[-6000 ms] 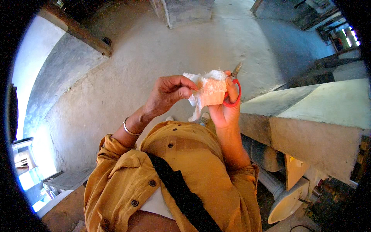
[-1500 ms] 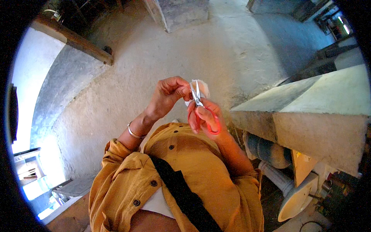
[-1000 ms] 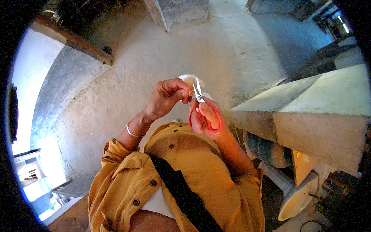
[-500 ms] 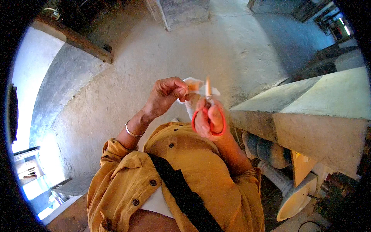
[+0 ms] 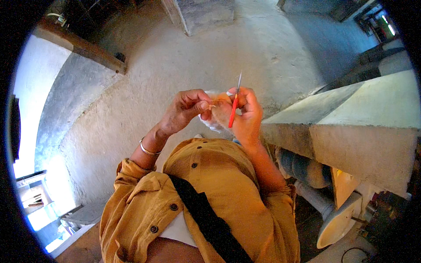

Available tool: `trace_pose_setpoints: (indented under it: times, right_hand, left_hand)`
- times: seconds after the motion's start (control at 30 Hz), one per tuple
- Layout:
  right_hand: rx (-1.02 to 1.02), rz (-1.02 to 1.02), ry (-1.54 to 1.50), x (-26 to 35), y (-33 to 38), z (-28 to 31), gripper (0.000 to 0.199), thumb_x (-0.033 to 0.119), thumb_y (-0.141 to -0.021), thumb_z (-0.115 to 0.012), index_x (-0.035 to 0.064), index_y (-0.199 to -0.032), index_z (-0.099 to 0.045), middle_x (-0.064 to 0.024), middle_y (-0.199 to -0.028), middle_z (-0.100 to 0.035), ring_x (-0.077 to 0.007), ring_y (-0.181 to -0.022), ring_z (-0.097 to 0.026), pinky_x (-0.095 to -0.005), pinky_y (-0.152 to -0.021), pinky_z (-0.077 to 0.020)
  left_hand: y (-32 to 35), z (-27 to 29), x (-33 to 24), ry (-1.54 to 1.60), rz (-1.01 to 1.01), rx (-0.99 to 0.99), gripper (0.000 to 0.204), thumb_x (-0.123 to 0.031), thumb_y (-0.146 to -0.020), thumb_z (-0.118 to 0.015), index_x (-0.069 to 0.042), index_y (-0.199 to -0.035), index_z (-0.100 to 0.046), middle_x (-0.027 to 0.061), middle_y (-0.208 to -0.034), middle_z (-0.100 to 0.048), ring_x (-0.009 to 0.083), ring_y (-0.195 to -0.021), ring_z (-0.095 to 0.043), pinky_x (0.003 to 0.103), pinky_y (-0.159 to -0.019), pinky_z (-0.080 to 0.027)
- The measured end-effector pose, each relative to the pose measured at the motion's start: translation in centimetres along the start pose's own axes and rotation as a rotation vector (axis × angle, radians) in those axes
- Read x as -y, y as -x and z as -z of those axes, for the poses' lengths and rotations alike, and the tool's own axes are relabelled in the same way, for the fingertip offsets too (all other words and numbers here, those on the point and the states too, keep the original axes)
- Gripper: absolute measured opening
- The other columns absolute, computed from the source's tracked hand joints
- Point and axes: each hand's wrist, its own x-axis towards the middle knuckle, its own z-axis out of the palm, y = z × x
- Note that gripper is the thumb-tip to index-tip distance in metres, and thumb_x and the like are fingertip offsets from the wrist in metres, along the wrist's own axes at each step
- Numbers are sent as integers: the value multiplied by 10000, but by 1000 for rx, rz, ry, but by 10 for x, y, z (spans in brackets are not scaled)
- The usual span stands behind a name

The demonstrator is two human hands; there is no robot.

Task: The person washes a grey cloth by hand in a red basin filled with soapy water, then wrings it out and hangs it on a bamboo pole to dry. Afterwards, the person retrieves a white towel, walks indoors, and uses red scissors to trim loose threads from the towel's edge.

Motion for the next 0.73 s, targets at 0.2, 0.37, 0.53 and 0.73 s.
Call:
trace_pose_setpoints:
  times: [0.2,0.37,0.53,0.73]
  right_hand:
    - [-25,-151,-373,13,-8,13,288,20,-771,-675,42,-1023,-536,-9,-776,-587,-61,-650,-532,-184,-555,-424]
    - [-17,-225,-425,6,-9,15,273,36,-782,-670,34,-1028,-551,-10,-793,-592,-67,-635,-533,-196,-547,-439]
    - [-105,-193,-339,13,-8,23,276,14,-784,-647,12,-1051,-577,-33,-806,-612,-79,-629,-555,-197,-548,-456]
    - [270,-17,-147,40,17,52,323,126,-813,-628,5,-1105,-558,-74,-727,-634,-113,-547,-549,-195,-523,-433]
  left_hand:
    - [-1,6,26,-96,-55,-98,162,-193,-919,-521,-42,-903,-578,41,-950,-607,122,-804,-562,273,-744,-465]
    - [-2,-3,28,458,153,92,122,-187,-908,-529,-83,-949,-578,95,-1205,-530,205,-1067,-540,337,-925,-437]
    - [-4,0,45,538,49,97,88,-161,-908,-523,-110,-951,-581,115,-1294,-460,211,-1140,-495,347,-971,-406]
    - [-5,11,34,482,-44,114,84,-151,-910,-519,-101,-944,-577,111,-1311,-445,224,-1148,-488,369,-998,-374]
